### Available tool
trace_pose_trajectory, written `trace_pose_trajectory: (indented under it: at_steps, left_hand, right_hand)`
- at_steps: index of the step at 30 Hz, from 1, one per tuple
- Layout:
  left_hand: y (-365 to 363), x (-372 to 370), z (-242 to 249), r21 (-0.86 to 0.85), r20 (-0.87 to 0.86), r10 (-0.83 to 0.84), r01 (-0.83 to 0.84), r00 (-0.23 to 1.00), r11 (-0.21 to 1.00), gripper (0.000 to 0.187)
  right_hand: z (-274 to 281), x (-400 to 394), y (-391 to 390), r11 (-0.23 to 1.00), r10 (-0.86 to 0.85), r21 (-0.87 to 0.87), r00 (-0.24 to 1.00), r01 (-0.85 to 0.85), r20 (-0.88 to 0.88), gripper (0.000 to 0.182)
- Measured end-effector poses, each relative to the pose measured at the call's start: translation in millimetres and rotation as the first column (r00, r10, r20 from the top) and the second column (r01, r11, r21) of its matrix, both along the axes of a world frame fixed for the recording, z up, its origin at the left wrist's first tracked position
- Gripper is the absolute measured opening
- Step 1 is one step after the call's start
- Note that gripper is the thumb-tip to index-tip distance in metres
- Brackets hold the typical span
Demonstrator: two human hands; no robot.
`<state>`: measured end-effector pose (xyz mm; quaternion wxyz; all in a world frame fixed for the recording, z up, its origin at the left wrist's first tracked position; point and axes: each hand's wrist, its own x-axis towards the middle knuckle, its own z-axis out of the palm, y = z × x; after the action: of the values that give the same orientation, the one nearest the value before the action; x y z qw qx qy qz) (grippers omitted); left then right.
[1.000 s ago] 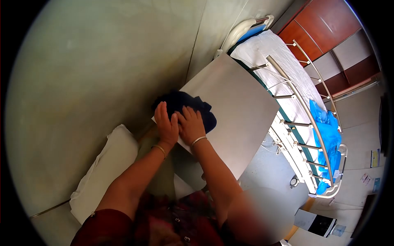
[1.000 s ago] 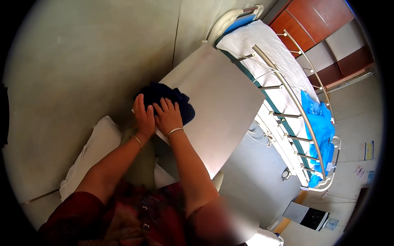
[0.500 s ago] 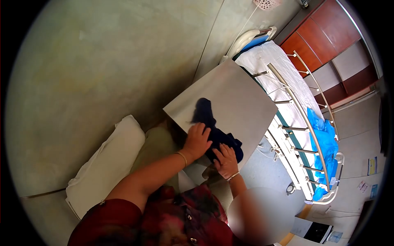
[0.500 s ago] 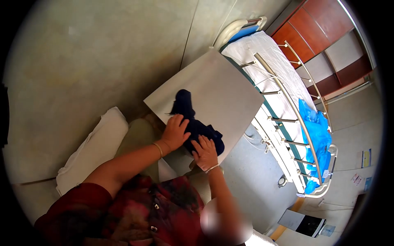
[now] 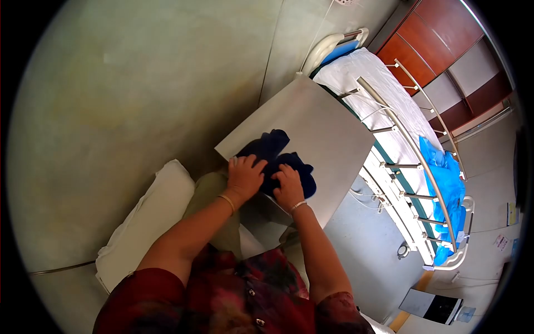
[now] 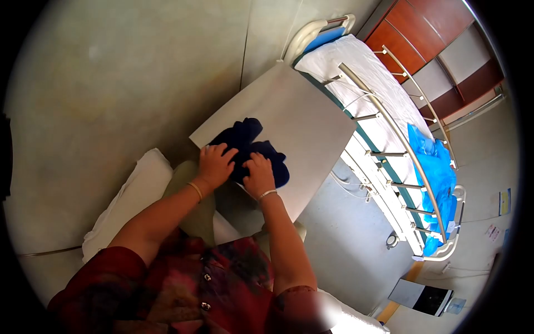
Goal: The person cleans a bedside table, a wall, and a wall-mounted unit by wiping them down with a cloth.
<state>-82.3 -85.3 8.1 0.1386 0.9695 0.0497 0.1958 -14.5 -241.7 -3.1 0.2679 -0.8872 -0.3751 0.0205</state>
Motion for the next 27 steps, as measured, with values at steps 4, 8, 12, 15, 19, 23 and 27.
trace_pose_trajectory:
  at_steps: [4, 8, 12, 15, 19, 23, 27]
  left_hand:
    - [23.1, -10.9, -10.6, -0.04, 0.039, 0.109, -0.107, 0.993, 0.993, 0.031]
    - [-16.7, -5.9, 7.1, -0.094, -0.081, 0.055, -0.063, 0.995, 0.994, 0.048]
    - [-59.7, 23.2, 10.7, -0.001, -0.29, 0.026, -0.027, 0.957, 1.0, 0.066]
    - [-63.3, 58.1, 6.3, -0.012, -0.257, 0.012, -0.016, 0.966, 1.0, 0.065]
    - [-55.2, 119.5, -4.0, 0.097, -0.121, 0.051, -0.039, 0.991, 0.995, 0.057]
    - [-38.0, 202.3, -18.2, 0.06, -0.08, 0.101, -0.097, 0.992, 0.994, 0.051]
    - [-19.8, 279.4, -33.0, 0.111, -0.015, 0.107, -0.105, 0.994, 0.988, 0.047]
  right_hand:
    - [26.6, -5.9, 9.9, 0.972, 0.172, 0.167, 0.985, -0.166, -0.027, 0.036]
    - [-3.2, 34.0, -74.3, 0.922, -0.386, 0.096, 0.879, 0.374, 0.279, 0.037]
    - [-15.2, 44.6, -119.8, 0.851, -0.468, -0.072, 0.812, 0.521, 0.349, 0.042]
    - [-19.5, 45.3, -122.6, 0.851, -0.5, -0.04, 0.831, 0.524, 0.245, 0.044]
    - [-13.0, 44.5, -121.4, 0.85, -0.517, -0.013, 0.84, 0.526, 0.162, 0.044]
    - [-7.7, 45.8, -120.1, 0.852, -0.514, -0.031, 0.846, 0.523, 0.141, 0.043]
    - [-5.3, 46.8, -119.2, 0.844, -0.526, -0.054, 0.843, 0.534, 0.113, 0.044]
